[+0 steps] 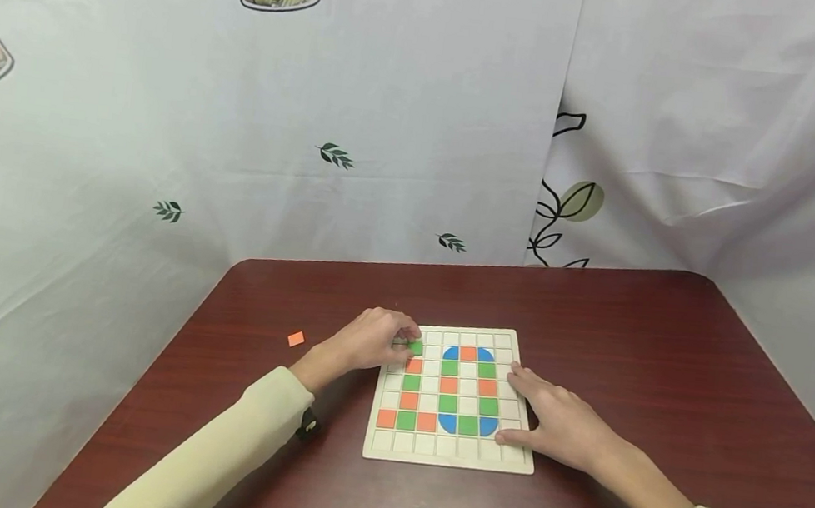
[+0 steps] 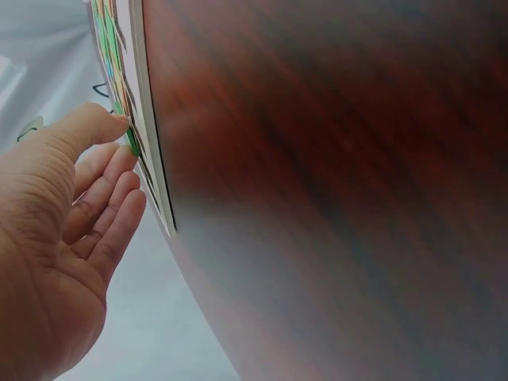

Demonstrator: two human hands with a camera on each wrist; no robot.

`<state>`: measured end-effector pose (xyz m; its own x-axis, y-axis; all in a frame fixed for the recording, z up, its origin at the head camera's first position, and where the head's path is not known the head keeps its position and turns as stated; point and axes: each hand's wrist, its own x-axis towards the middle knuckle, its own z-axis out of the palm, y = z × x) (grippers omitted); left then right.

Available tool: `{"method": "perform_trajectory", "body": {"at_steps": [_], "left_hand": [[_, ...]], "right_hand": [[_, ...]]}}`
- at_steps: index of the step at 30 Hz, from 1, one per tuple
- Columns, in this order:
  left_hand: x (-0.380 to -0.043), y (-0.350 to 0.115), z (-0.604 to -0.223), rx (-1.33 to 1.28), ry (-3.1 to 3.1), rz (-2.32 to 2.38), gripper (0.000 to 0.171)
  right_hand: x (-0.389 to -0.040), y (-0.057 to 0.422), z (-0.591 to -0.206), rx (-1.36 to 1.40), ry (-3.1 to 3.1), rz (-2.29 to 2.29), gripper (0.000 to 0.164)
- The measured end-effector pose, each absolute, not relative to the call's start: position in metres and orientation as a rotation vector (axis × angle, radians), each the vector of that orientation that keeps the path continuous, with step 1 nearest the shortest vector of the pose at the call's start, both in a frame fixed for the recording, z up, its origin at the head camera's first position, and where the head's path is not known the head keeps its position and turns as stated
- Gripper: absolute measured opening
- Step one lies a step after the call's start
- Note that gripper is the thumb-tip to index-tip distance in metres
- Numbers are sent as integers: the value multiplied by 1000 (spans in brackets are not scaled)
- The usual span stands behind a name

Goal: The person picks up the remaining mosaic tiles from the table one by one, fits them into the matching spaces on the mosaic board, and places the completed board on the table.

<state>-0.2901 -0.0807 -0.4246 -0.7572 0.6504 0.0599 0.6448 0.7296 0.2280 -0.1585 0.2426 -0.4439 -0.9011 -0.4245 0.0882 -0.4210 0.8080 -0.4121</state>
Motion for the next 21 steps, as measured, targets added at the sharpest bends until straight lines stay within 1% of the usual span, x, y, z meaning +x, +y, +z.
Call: {"method": "perform_trajectory", "body": {"at_steps": [6,13,21], "left_hand": [[-289,-81,-424,1116,2896,346,29],[-289,-82,-424,1143,2888,326,20],[-289,-84,-425,1179,2883,328,18]], "right_hand": [[-159,242,-444,-704,2981,-674,100],[-158,241,-443,-678,2982,-667,101],[-158,242,-443,-674,2982,-670,102]]}}
